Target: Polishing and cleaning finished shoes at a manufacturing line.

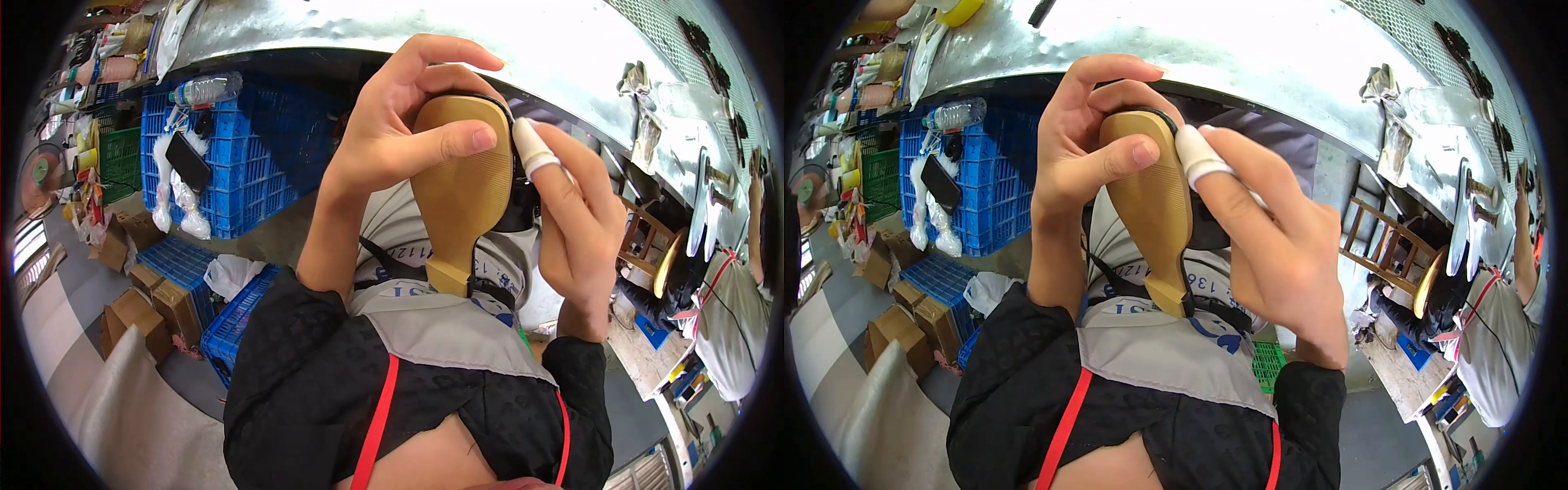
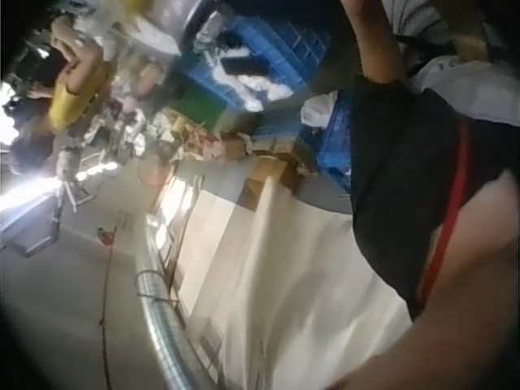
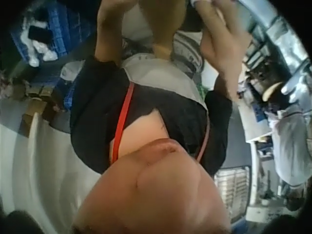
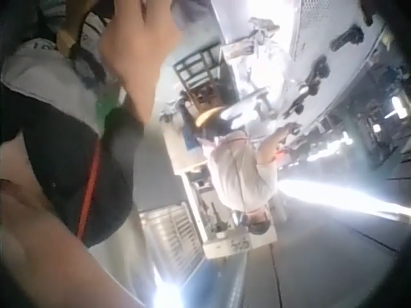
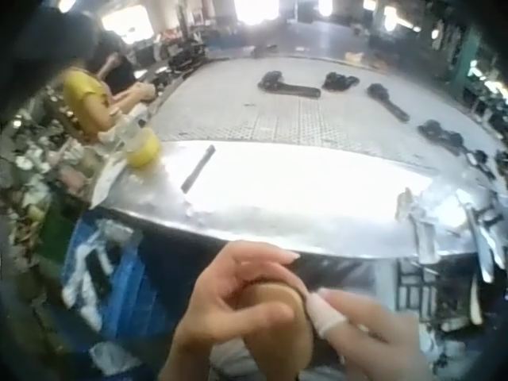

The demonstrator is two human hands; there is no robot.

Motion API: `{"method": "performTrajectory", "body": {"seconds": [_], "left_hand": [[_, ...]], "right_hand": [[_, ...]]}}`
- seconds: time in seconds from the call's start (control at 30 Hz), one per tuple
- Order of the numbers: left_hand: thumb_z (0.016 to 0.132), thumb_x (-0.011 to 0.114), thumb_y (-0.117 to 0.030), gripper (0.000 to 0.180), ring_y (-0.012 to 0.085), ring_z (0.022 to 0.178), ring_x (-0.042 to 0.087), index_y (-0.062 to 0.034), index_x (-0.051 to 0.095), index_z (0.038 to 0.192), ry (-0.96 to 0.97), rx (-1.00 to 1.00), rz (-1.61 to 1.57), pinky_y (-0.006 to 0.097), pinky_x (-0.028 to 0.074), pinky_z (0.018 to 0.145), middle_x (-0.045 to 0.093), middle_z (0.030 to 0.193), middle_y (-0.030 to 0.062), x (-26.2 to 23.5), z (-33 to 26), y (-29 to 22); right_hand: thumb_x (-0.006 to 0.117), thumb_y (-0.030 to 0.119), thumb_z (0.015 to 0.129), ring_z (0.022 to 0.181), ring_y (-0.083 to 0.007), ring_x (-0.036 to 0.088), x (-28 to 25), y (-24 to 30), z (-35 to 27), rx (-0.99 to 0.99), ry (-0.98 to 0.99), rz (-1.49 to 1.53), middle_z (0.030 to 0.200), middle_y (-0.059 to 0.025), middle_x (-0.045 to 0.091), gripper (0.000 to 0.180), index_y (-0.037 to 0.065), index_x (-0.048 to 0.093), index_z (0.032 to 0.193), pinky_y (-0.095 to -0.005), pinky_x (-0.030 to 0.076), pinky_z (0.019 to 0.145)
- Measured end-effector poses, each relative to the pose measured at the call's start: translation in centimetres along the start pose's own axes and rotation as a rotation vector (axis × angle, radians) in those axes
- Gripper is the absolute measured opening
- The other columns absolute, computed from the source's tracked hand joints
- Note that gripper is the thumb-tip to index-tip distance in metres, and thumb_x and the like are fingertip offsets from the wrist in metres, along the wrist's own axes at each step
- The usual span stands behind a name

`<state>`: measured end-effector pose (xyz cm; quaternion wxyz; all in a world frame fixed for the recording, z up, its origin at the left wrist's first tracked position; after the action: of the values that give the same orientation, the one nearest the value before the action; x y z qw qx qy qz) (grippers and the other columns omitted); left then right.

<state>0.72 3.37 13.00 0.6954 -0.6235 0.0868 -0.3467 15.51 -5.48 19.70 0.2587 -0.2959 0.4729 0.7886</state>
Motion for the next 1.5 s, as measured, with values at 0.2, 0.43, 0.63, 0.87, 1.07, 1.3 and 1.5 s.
{"method": "performTrajectory", "body": {"seconds": [0.2,0.43,0.63,0.87,1.07,1.3,1.5], "left_hand": [[0.086,0.083,-0.009,0.058,0.0145,0.100,0.067,-0.0034,0.052,0.135,0.003,-0.024,-0.036,0.028,0.053,0.089,0.070,0.106,0.0117,0.9,-0.5,0.2],[0.086,0.082,-0.007,0.060,0.0150,0.098,0.067,-0.0028,0.049,0.136,0.017,-0.041,-0.177,0.027,0.052,0.084,0.069,0.105,0.0120,2.1,-0.8,0.3],[0.088,0.080,-0.008,0.056,0.0149,0.100,0.064,-0.0024,0.049,0.134,0.063,-0.014,0.016,0.028,0.051,0.087,0.066,0.109,0.0116,2.3,-0.8,0.2],[0.088,0.079,-0.007,0.059,0.0157,0.100,0.064,-0.0025,0.045,0.137,0.063,-0.030,0.088,0.029,0.051,0.086,0.065,0.109,0.0117,2.1,-0.7,0.1],[0.088,0.079,-0.009,0.059,0.0152,0.100,0.063,-0.0017,0.047,0.137,0.114,-0.019,0.017,0.027,0.051,0.082,0.062,0.116,0.0114,2.4,-0.4,-0.4],[0.086,0.081,-0.008,0.063,0.0143,0.092,0.063,0.0011,0.045,0.138,0.096,0.016,0.134,0.026,0.051,0.078,0.065,0.103,0.0114,3.4,-0.1,-0.6],[0.086,0.080,-0.005,0.065,0.0139,0.090,0.063,0.0026,0.044,0.140,0.185,0.112,0.042,0.025,0.050,0.078,0.064,0.103,0.0117,3.7,0.4,-1.3]], "right_hand": [[0.061,-0.010,0.074,0.096,-0.0305,0.074,-0.2,1.0,-0.7,-0.036,-0.011,-0.056,0.127,-0.0175,0.066,0.041,-0.003,0.074,0.113,-0.0355,0.062,0.074],[0.056,-0.010,0.091,0.121,-0.0355,0.062,-0.1,0.8,-1.6,0.183,0.120,0.081,0.136,-0.0216,0.060,0.036,-0.004,0.069,0.124,-0.0396,0.051,0.100],[0.054,-0.010,0.093,0.121,-0.0356,0.062,-0.5,0.4,-2.2,0.211,0.040,0.109,0.136,-0.0219,0.060,0.036,-0.004,0.067,0.127,-0.0379,0.050,0.100],[0.058,-0.014,0.075,0.102,-0.0338,0.073,-1.0,0.6,-1.4,0.134,-0.018,0.097,0.136,-0.0159,0.062,0.046,0.002,0.070,0.117,-0.0360,0.061,0.075],[0.047,-0.020,0.075,0.107,-0.0333,0.068,-0.8,0.8,-1.5,0.227,0.157,0.171,0.139,-0.0247,0.057,0.055,-0.007,0.064,0.126,-0.0325,0.053,0.085],[0.042,-0.018,0.067,0.115,-0.0377,0.067,-1.6,0.3,-1.6,0.241,0.148,0.199,0.140,-0.0246,0.056,0.066,-0.007,0.064,0.128,-0.0356,0.052,0.097],[0.042,-0.016,0.067,0.128,-0.0396,0.059,-1.6,0.8,-1.9,0.260,0.133,0.310,0.142,-0.0257,0.054,0.069,-0.010,0.060,0.133,-0.0392,0.048,0.105]]}}
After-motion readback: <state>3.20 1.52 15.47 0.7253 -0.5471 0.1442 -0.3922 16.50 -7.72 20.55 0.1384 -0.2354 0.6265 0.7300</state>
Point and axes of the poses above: each hand's wrist, its own z-axis towards the middle knuckle, its own x-axis out of the palm, y = z × x, the point moved 7 cm from there along z, towards the middle knuckle
